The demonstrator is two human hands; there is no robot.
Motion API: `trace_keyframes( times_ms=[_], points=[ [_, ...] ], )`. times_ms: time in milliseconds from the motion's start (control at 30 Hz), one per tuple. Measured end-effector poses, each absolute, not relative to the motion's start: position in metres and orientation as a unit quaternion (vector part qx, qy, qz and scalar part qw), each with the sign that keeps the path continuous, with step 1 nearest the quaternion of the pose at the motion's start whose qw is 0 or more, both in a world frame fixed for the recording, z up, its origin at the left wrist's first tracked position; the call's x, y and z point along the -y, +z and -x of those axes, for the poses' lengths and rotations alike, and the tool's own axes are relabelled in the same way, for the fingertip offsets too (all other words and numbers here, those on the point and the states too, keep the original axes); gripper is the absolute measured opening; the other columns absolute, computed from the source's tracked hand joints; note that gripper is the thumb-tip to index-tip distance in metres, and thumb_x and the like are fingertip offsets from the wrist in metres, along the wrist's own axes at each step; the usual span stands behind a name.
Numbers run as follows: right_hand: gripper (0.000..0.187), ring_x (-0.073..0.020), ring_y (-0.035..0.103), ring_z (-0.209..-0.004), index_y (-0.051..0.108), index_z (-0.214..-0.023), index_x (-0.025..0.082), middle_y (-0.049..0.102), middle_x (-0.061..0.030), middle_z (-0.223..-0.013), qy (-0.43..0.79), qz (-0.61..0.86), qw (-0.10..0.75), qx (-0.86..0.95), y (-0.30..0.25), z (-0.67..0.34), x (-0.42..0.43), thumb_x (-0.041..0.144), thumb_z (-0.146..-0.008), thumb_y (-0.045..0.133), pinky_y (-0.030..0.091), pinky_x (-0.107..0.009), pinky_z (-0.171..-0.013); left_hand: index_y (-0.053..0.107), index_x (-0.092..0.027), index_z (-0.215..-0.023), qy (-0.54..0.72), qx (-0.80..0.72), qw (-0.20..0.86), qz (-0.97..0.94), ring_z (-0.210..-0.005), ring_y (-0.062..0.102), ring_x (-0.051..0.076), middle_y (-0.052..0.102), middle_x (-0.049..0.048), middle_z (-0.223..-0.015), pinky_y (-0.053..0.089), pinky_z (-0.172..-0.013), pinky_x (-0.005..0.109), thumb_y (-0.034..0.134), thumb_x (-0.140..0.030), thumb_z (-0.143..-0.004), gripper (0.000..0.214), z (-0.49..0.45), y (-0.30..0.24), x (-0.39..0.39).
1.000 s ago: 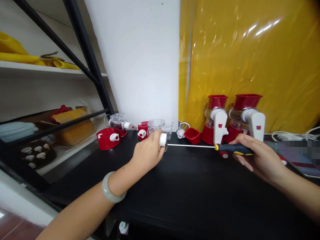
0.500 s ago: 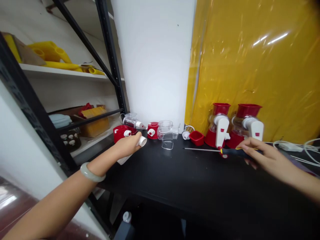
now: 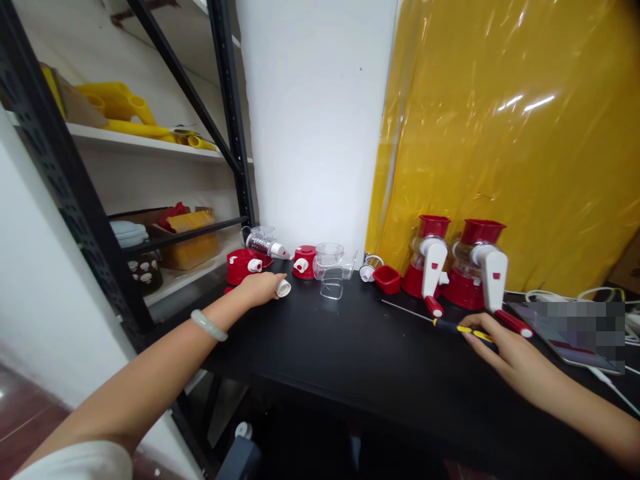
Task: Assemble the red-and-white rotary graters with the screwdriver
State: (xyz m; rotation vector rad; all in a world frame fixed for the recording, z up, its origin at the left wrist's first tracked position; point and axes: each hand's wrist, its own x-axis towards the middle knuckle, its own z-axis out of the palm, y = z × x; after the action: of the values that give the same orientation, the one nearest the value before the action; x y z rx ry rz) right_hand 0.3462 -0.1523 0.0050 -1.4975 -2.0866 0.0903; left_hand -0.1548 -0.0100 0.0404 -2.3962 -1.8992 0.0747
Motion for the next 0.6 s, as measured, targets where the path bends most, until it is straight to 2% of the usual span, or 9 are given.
trace_keyframes(
  times_ms=[233, 400, 533, 600],
  points=[
    [0.039, -0.0246, 0.064, -0.100, 0.054, -0.116, 0.023, 0.064, -0.0092, -0.116, 0.066, 0.567, 0.207, 0.794, -0.014, -0.367, 0.150, 0.052, -0.092, 0.045, 0.052, -0.040, -0.090, 0.046, -0.023, -0.137, 0.030, 0.609, 0.035, 0.792, -0.110, 0.062, 0.034, 0.064, 0.0156, -0.124, 0.049, -0.084, 0.039, 0.069, -0.029, -0.072, 0.069, 0.158, 0.043, 0.015],
    [0.042, -0.0275, 0.063, -0.106, 0.059, -0.116, 0.022, 0.064, -0.0107, -0.118, 0.035, 0.565, 0.180, 0.805, -0.028, -0.380, 0.145, 0.052, -0.088, 0.052, 0.050, -0.043, -0.095, 0.049, -0.019, -0.135, 0.033, 0.601, -0.006, 0.799, -0.106, 0.064, 0.031, 0.067, 0.0134, -0.117, 0.048, -0.083, 0.034, 0.076, -0.030, -0.063, 0.078, 0.160, 0.051, 0.015],
    [0.040, -0.0275, 0.064, -0.103, 0.063, -0.112, 0.022, 0.065, -0.0102, -0.115, 0.004, 0.560, 0.171, 0.811, -0.030, -0.382, 0.143, 0.051, -0.085, 0.054, 0.052, -0.042, -0.091, 0.048, -0.017, -0.136, 0.020, 0.592, -0.039, 0.805, -0.099, 0.066, 0.030, 0.070, 0.0122, -0.111, 0.049, -0.080, 0.032, 0.079, -0.033, -0.058, 0.086, 0.160, 0.065, 0.016],
    [0.038, -0.0263, 0.065, -0.098, 0.064, -0.110, 0.022, 0.066, -0.0097, -0.111, -0.010, 0.562, 0.153, 0.813, -0.029, -0.384, 0.141, 0.050, -0.085, 0.054, 0.053, -0.040, -0.087, 0.046, -0.017, -0.138, 0.001, 0.588, -0.052, 0.807, -0.097, 0.067, 0.028, 0.069, 0.0121, -0.112, 0.050, -0.080, 0.031, 0.078, -0.041, -0.060, 0.088, 0.160, 0.074, 0.017]
  ],
)
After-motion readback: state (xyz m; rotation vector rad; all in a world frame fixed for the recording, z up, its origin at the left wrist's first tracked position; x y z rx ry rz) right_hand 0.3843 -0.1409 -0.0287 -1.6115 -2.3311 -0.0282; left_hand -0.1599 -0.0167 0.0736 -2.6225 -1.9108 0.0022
